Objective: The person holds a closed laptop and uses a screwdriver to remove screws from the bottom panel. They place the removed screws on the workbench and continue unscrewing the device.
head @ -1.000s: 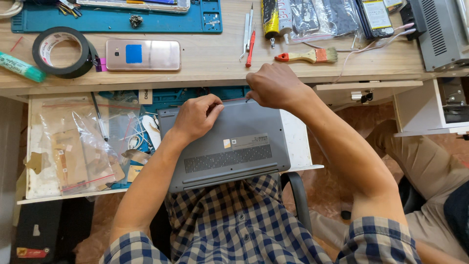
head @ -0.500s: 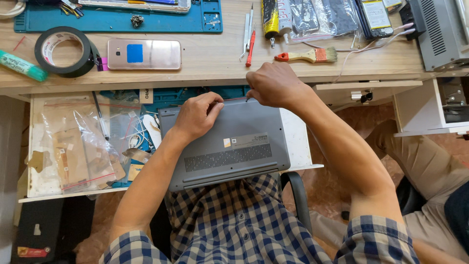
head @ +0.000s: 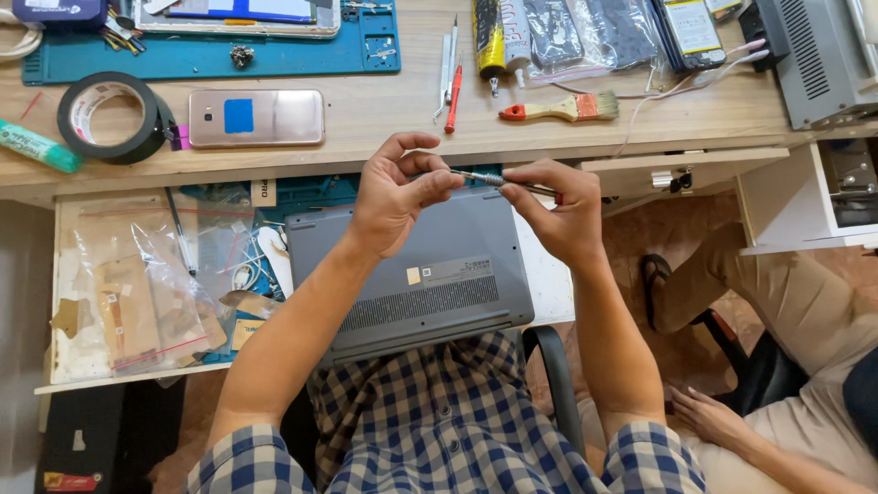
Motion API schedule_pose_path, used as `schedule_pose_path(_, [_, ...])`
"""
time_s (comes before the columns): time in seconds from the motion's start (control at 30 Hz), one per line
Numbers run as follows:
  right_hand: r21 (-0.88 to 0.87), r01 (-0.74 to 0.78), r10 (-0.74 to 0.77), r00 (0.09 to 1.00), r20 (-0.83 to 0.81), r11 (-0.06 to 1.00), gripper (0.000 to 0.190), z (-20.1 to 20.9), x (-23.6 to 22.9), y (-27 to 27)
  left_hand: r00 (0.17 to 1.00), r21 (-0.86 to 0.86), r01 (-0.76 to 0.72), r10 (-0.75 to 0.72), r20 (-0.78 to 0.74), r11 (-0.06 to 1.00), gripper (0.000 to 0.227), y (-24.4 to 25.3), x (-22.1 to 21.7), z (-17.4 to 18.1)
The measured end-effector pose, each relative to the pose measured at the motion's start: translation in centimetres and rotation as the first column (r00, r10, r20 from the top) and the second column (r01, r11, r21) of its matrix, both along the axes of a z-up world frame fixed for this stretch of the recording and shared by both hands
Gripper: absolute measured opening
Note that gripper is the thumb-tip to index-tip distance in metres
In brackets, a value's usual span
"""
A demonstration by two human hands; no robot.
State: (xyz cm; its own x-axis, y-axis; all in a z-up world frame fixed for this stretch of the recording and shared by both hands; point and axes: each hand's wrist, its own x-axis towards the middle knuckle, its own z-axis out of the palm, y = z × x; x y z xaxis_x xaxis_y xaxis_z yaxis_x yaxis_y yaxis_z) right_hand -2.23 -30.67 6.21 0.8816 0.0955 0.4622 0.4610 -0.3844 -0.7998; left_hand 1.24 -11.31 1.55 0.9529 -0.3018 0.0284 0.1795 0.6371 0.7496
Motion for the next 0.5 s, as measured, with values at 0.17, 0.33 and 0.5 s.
schedule_pose_path(0.17, [0.110, 0.013, -0.016, 1.000, 0.027, 0.994, 0.012, -1.3, -0.6, -1.2, 1.000, 0.040, -0.006, 0.006, 0.001, 0.999, 0.036, -1.1, 0.5, -1.3])
schedule_pose_path(0.33, [0.133, -0.002, 0.000, 1.000, 0.016, 0.991, 0.012, -1.5, -0.5, -1.3, 1.000, 0.076, 0.003, -0.003, 0.003, 0.997, 0.036, -1.4, 0.6, -1.8])
schedule_pose_path(0.5, [0.175, -0.078, 0.070, 0.996, 0.048, 0.982, 0.012, -1.3, -0.4, -1.1, 1.000, 0.100, 0.006, -0.005, -0.018, 0.995, 0.035, -1.4, 0.6, -2.4])
